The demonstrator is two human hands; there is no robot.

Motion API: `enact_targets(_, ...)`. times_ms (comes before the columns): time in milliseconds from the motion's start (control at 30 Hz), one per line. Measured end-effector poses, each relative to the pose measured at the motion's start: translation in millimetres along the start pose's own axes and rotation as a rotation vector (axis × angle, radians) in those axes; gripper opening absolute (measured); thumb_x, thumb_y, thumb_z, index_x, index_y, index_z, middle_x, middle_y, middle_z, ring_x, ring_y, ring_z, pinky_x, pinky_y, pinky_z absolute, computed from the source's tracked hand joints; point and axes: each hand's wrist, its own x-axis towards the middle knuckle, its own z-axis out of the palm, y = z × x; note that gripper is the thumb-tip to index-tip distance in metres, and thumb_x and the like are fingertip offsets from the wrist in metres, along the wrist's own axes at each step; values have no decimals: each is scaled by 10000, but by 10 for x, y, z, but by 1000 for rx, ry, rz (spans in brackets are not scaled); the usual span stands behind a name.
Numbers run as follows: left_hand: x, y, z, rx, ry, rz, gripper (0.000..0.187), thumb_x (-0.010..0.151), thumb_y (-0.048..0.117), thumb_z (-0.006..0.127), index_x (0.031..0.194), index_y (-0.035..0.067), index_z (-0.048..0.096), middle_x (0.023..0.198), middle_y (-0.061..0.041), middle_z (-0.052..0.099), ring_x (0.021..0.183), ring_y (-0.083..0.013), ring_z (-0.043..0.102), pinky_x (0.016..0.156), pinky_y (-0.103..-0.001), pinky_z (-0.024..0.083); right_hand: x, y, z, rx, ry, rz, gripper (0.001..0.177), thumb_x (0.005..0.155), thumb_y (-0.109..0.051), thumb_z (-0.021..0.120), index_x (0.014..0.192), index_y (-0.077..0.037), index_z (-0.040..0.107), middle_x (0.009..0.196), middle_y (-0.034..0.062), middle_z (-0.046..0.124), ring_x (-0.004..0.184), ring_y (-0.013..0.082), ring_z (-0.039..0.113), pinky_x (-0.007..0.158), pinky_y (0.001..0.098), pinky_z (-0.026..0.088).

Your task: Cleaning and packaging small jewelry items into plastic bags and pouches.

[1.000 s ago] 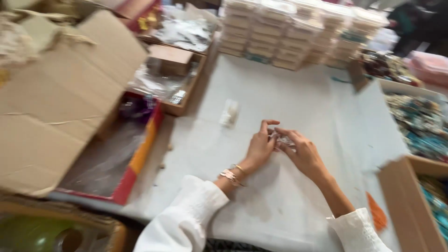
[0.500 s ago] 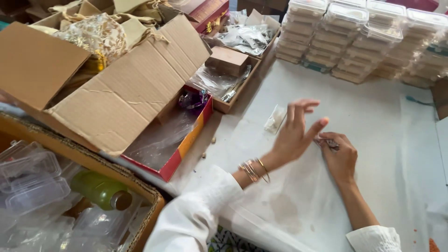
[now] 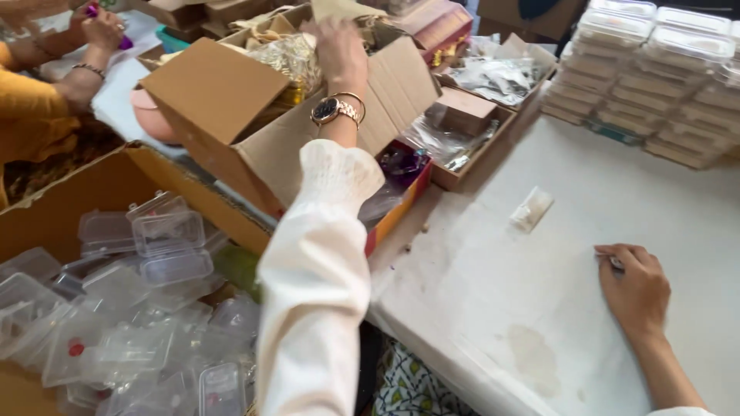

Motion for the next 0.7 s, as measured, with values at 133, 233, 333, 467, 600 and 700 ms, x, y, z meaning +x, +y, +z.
enact_targets(133,3,-250,203,-230,-516,-277,261,916,248,634,1085,66,715,1082,-121,745,990,-215,721,850,-347,585,-2,66,47,-17,-35,31,86,1048,-166,696,1055,-188,779,1097,-1,733,1018,207,678,866,350,562)
enact_targets(233,-5,-332,317,-231,-492,-278,296,828,239,694,1043,37,719,1071,-166,727,994,-264,701,827,-372,572,-8,90,82,-43,-49,52,93,1040,-163,698,1063,-191,783,1094,-3,733,1019,201,679,871,345,562)
enact_targets(333,-91,-355,380,-294,-309,-239,228,770,175,759,934,18,732,982,-196,719,936,-290,691,805,-381,566,9,81,41,-39,-51,70,99,1032,-157,700,1071,-191,784,1086,-1,731,1018,194,681,877,343,560)
enact_targets(467,-66,-350,65,-400,-48,-158,84,821,67,751,833,-16,749,834,-213,729,813,-314,695,781,-439,563,24,13,-7,64,-50,111,93,1026,-156,699,1071,-179,778,1099,16,723,966,188,685,876,343,560)
enact_targets(600,-69,-393,104,-485,-115,-160,95,900,75,710,862,-2,751,773,-205,724,792,-309,692,816,-479,540,70,-43,-47,73,-16,71,104,996,-145,706,1063,-167,783,1099,33,725,1013,225,675,928,383,558)
enact_targets(700,-59,-372,171,-447,-28,-171,105,895,101,671,896,29,748,836,-228,719,920,-308,683,781,-407,550,82,-32,-46,44,-25,88,133,971,-153,720,1084,-162,788,1155,47,726,1042,242,679,912,383,563)
